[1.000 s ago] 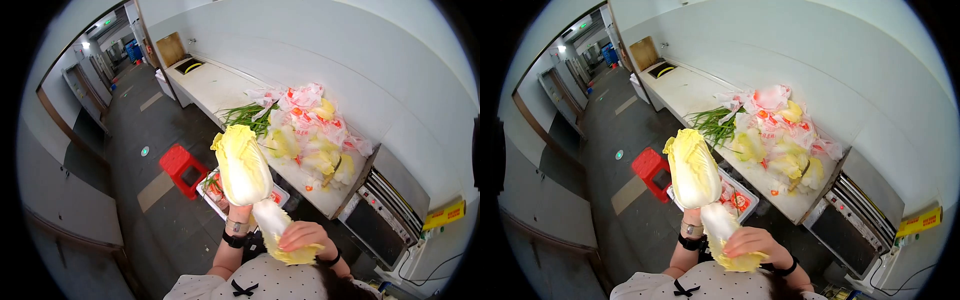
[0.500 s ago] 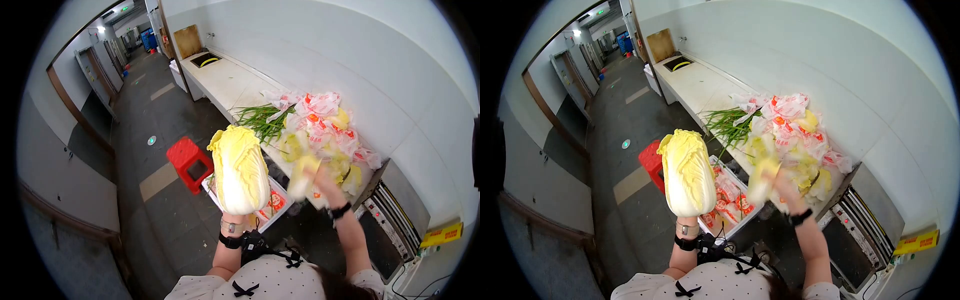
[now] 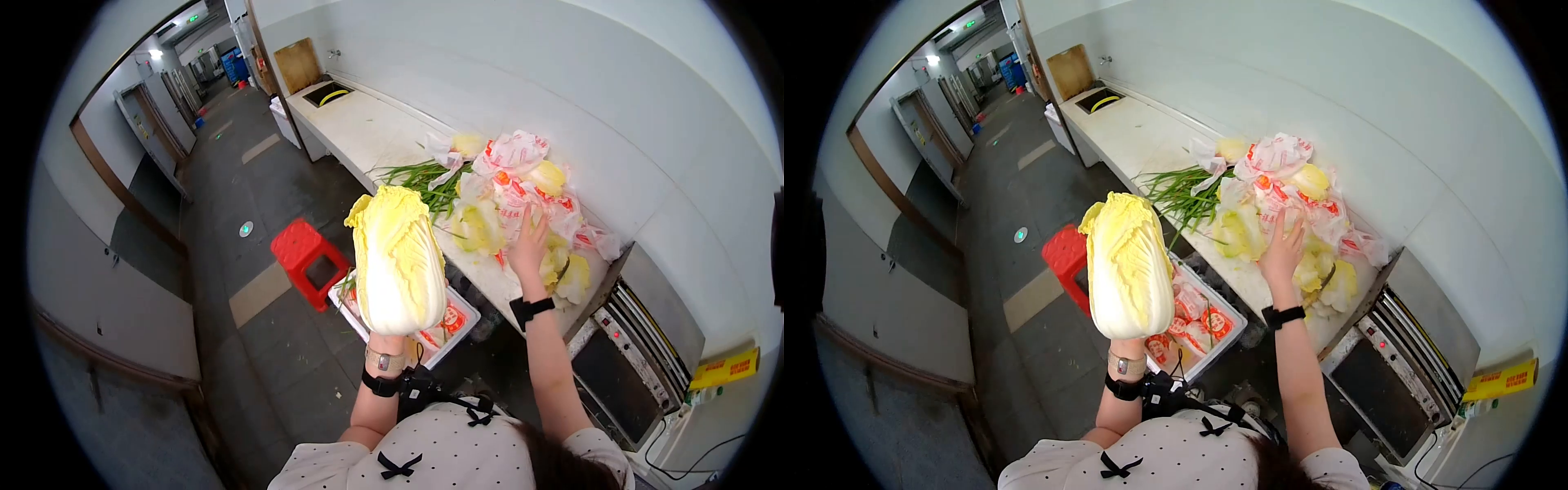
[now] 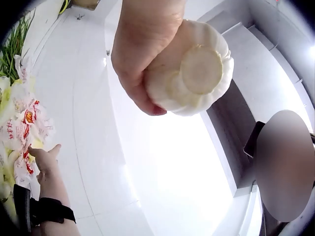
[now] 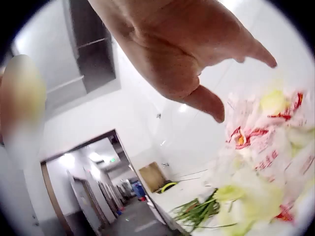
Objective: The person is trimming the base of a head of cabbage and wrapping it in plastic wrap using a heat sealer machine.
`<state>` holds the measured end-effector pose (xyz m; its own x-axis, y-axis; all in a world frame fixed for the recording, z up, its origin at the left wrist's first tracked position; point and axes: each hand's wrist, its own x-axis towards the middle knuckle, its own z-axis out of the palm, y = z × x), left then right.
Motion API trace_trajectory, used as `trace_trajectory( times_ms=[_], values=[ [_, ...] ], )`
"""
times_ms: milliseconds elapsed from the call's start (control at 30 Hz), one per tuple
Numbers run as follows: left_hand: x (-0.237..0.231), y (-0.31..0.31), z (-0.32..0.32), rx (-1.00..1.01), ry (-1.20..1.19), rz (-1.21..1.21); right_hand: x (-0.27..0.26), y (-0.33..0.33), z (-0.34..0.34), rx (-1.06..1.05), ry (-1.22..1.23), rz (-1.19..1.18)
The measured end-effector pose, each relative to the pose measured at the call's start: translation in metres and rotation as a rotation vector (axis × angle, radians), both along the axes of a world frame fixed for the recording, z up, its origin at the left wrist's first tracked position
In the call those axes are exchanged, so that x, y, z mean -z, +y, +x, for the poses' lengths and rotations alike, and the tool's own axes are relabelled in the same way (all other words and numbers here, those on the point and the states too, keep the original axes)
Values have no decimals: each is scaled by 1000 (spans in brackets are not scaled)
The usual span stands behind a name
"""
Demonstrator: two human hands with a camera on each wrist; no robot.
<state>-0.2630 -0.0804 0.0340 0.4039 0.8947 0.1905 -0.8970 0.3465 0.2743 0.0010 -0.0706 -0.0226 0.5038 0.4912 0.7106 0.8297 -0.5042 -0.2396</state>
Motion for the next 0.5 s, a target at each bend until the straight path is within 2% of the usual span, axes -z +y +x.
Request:
trace_trajectory(
  times_ms=[33,100,167,233,267,300,400,433,500],
  values=[
    [0,0,3,12,-5,17,0,-3,-1,36,6,-30],
    [2,0,7,33,-19,49,-4,-9,8,-345,519,-378],
    [4,2,11,61,-39,89,-3,-23,2,-680,817,-333],
    [9,6,16,95,-64,145,-22,-51,-51,-942,865,125],
    [11,7,19,115,-80,161,-35,-59,-73,-1087,1013,241],
    [11,6,22,133,-100,159,-55,-74,-86,-1198,1548,225],
    [5,-1,30,169,-162,44,-72,-101,-111,-1498,2164,320],
    [2,-6,32,177,-187,-7,-71,-103,-114,-1476,2050,281],
    [-4,-15,31,161,-106,56,-71,-106,-116,-1426,1826,204]
  ],
)
